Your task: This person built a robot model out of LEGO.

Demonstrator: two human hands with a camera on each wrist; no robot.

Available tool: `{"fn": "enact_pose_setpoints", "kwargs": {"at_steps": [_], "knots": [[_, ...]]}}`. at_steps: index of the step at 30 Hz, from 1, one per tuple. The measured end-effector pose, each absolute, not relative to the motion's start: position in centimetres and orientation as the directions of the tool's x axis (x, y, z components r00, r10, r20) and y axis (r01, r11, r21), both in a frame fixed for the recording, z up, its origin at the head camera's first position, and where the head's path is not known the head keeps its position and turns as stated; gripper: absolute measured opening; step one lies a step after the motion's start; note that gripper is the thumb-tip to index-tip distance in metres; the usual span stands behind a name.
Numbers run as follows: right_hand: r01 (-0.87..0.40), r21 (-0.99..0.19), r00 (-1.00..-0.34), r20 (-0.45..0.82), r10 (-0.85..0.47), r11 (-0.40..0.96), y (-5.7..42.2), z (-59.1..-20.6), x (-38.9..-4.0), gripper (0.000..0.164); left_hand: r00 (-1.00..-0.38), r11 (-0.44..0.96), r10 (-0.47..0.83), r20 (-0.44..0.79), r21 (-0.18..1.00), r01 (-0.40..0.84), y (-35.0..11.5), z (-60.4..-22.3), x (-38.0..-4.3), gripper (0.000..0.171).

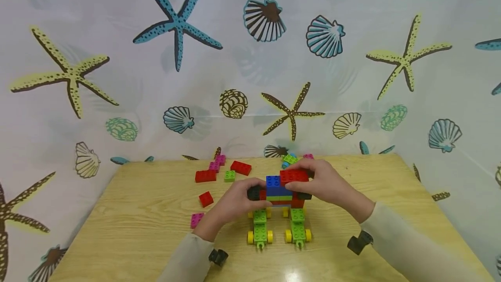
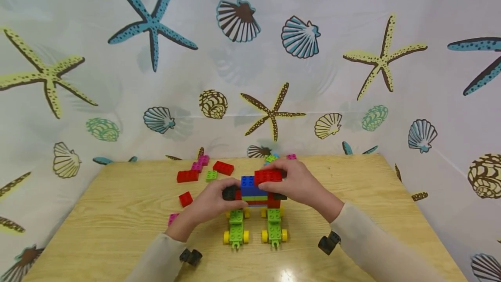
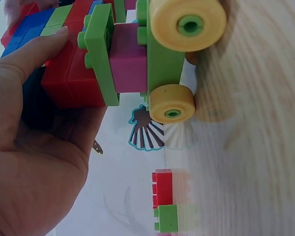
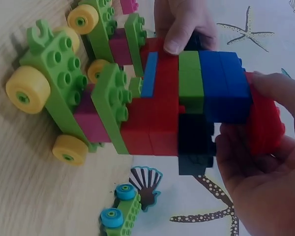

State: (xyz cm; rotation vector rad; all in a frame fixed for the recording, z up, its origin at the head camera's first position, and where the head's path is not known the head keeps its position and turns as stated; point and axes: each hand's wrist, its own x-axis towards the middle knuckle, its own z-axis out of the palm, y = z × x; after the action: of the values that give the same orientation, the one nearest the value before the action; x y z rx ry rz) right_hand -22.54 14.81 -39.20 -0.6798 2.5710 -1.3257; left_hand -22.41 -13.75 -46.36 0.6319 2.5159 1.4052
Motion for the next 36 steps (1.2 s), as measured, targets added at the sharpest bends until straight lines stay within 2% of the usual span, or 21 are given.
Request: {"fn": "enact_pose_setpoints", "kwargs": {"at_steps": [13, 23, 36], "knots": [[-0.303, -0.817, -0.895, 0.068, -0.440, 0.491, 14.3, -40.6, -22.5, 0.046, -0.890, 0.467, 0.454, 0.036, 0.841, 0.273, -13.5, -46.3, -22.3, 0.044], [-0.224, -0.898, -0.901, 0.042, -0.433, 0.379, 14.0, -41.5, -22.5, 0.049, -0.893, 0.465, 0.449, 0.035, 0.844, 0.267, -13.6, -46.4, -22.2, 0.042], [-0.241, -0.898, -0.901, 0.066, -0.429, 0.368, 14.3, -41.9, -22.6, 0.047, -0.886, 0.469, 0.461, 0.043, 0.837, 0.284, -13.6, -46.4, -22.2, 0.041]]}}
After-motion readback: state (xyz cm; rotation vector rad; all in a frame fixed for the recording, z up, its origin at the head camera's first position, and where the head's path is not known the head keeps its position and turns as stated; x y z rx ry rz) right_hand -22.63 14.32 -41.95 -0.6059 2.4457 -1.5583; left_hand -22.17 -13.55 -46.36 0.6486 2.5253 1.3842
